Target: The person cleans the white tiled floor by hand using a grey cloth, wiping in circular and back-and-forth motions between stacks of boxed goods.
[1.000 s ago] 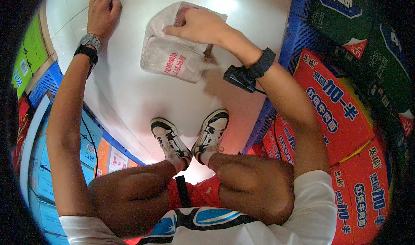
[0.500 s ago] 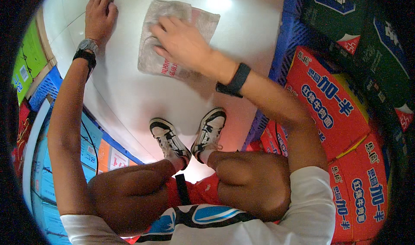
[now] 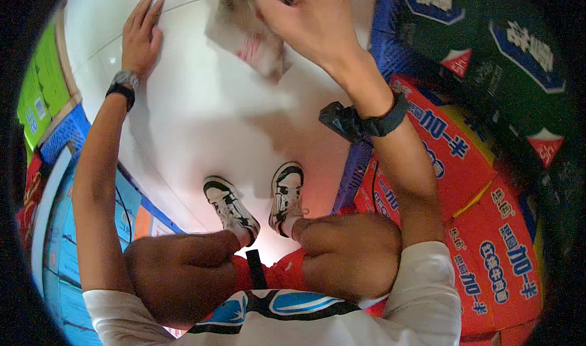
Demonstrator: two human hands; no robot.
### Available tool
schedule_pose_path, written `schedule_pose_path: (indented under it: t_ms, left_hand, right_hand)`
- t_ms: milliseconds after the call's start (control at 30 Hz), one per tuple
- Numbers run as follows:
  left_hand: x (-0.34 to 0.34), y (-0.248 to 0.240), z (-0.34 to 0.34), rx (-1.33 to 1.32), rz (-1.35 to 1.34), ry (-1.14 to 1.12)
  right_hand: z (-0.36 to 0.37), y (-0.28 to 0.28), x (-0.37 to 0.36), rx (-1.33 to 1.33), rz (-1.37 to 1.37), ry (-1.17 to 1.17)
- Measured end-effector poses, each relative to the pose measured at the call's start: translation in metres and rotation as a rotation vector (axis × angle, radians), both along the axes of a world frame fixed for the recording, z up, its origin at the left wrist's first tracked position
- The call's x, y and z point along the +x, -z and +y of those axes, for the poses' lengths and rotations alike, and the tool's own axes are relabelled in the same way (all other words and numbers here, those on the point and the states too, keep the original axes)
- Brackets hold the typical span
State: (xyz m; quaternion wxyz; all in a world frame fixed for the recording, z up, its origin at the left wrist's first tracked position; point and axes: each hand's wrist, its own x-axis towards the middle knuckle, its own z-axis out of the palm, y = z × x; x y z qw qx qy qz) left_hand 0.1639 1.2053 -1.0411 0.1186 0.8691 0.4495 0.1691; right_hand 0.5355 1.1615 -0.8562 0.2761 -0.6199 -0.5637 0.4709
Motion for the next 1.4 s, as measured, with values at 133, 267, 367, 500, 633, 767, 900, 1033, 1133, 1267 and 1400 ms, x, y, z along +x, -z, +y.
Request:
schedule_pose_path:
  t_ms: [133, 267, 367, 500, 633, 767, 900, 1033, 1133, 1267, 1400]
  left_hand:
    - [0.007, 0.016, 0.001, -0.026, 0.022, -0.017]
    - [-0.009, 0.015, 0.003, 0.022, 0.028, 0.013]
    - [0.021, 0.008, 0.013, -0.032, -0.001, -0.017]
    - [0.019, -0.004, 0.004, -0.079, 0.054, -0.097]
    - [0.021, -0.009, 0.001, -0.128, 0.064, -0.105]
    - [0.020, -0.008, 0.000, -0.106, 0.031, -0.073]
    - [0.014, -0.007, -0.017, -0.143, 0.040, -0.081]
    - [0.018, 0.000, -0.010, -0.046, 0.045, -0.114]
    - [0.013, 0.008, -0.013, -0.016, -0.077, -0.093]
    - [0.003, 0.019, -0.031, 0.093, -0.038, -0.111]
    - [-0.039, 0.038, -0.087, 0.248, 0.078, -0.498]
  right_hand:
    - [0.004, -0.026, -0.005, 0.501, -0.270, -0.354]
    - [-0.063, 0.014, -0.054, 0.530, -0.416, -0.531]
    - [-0.159, 0.067, -0.082, 0.101, -0.374, -0.502]
    - [-0.283, 0.091, -0.119, -0.303, -0.186, -0.720]
    - [-0.278, 0.101, -0.118, 0.121, -0.203, -0.578]
    - [-0.220, 0.142, -0.092, 0.090, -0.453, -0.448]
    - [-0.178, 0.167, -0.058, 0.306, -0.501, -0.433]
    - [-0.141, 0.183, -0.049, 0.430, -0.617, -0.260]
    - [-0.144, 0.181, -0.058, 0.530, -0.645, -0.193]
    - [-0.179, 0.183, -0.073, 0.478, -0.801, -0.176]
    - [-0.262, 0.173, -0.094, 0.380, -0.758, -0.252]
